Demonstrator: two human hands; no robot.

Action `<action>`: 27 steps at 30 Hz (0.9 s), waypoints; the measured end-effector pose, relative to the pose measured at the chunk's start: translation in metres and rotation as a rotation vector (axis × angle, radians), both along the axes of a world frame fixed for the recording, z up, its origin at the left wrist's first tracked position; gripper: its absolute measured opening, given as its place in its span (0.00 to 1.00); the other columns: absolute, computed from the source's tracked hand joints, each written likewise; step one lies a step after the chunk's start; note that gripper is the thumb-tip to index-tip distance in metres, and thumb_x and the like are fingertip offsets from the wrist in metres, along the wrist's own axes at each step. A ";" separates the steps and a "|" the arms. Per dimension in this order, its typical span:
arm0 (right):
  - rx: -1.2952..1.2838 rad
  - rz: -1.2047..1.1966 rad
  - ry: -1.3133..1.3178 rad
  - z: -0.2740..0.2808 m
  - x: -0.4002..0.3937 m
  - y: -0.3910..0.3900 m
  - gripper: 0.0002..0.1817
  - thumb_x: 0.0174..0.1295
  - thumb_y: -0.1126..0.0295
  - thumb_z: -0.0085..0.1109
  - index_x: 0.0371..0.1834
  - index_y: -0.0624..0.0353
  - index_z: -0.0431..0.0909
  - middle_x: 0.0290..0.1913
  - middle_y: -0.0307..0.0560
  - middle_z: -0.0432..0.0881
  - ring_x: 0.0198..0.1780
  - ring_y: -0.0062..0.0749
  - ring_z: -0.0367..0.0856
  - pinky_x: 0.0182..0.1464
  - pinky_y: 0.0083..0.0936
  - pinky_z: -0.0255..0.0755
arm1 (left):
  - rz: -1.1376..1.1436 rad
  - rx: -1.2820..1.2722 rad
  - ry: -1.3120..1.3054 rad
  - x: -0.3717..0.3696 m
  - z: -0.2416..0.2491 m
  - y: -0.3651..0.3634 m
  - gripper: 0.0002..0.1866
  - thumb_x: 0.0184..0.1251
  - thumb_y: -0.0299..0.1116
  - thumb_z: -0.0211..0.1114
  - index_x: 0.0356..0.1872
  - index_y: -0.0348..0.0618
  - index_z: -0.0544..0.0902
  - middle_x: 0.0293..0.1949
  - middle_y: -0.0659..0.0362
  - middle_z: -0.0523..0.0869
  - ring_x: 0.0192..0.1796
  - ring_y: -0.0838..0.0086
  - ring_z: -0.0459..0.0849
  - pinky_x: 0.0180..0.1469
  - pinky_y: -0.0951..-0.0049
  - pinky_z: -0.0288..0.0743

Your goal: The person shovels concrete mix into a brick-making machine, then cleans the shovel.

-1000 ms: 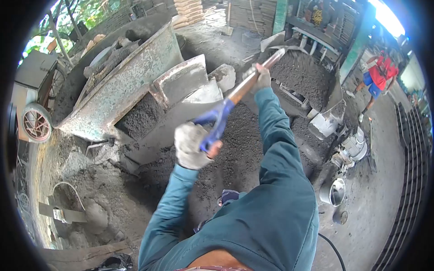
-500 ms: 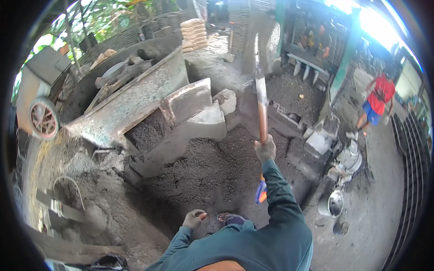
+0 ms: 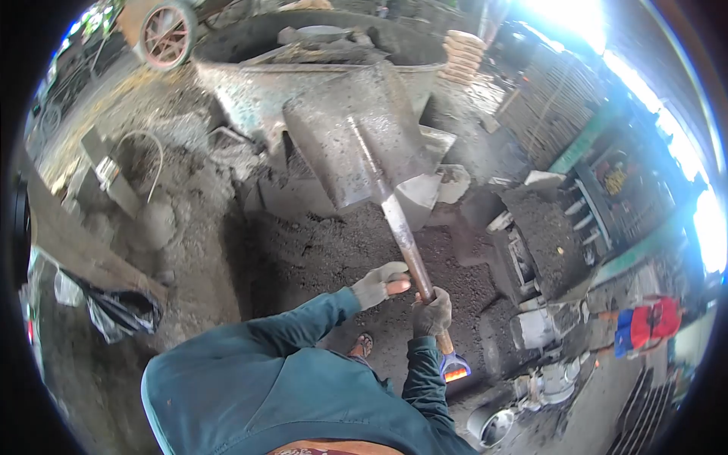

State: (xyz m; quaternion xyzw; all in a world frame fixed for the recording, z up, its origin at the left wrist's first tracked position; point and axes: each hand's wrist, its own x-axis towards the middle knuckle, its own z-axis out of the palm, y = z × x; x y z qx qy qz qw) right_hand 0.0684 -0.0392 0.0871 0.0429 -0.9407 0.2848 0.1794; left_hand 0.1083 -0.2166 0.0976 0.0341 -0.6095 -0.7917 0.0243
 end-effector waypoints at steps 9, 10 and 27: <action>0.129 0.485 -0.133 -0.009 -0.052 0.037 0.24 0.41 0.63 0.79 0.42 0.53 0.81 0.38 0.48 0.84 0.43 0.49 0.83 0.46 0.41 0.77 | 0.311 0.442 -0.279 -0.058 -0.035 0.012 0.14 0.65 0.40 0.70 0.43 0.44 0.80 0.37 0.58 0.85 0.40 0.67 0.85 0.45 0.63 0.86; 0.070 0.557 -0.227 -0.004 -0.066 0.052 0.22 0.40 0.62 0.79 0.39 0.54 0.82 0.37 0.48 0.84 0.41 0.49 0.83 0.45 0.40 0.77 | 0.321 0.593 -0.243 -0.065 -0.049 0.013 0.12 0.65 0.38 0.69 0.42 0.44 0.79 0.36 0.57 0.84 0.39 0.65 0.85 0.45 0.61 0.86; 0.087 0.952 -0.105 0.256 -0.149 0.102 0.28 0.56 0.50 0.75 0.48 0.64 0.82 0.41 0.50 0.85 0.42 0.35 0.86 0.45 0.28 0.77 | 0.825 1.604 -0.136 -0.131 -0.141 -0.065 0.14 0.57 0.35 0.63 0.17 0.52 0.67 0.16 0.62 0.71 0.18 0.68 0.69 0.32 0.56 0.73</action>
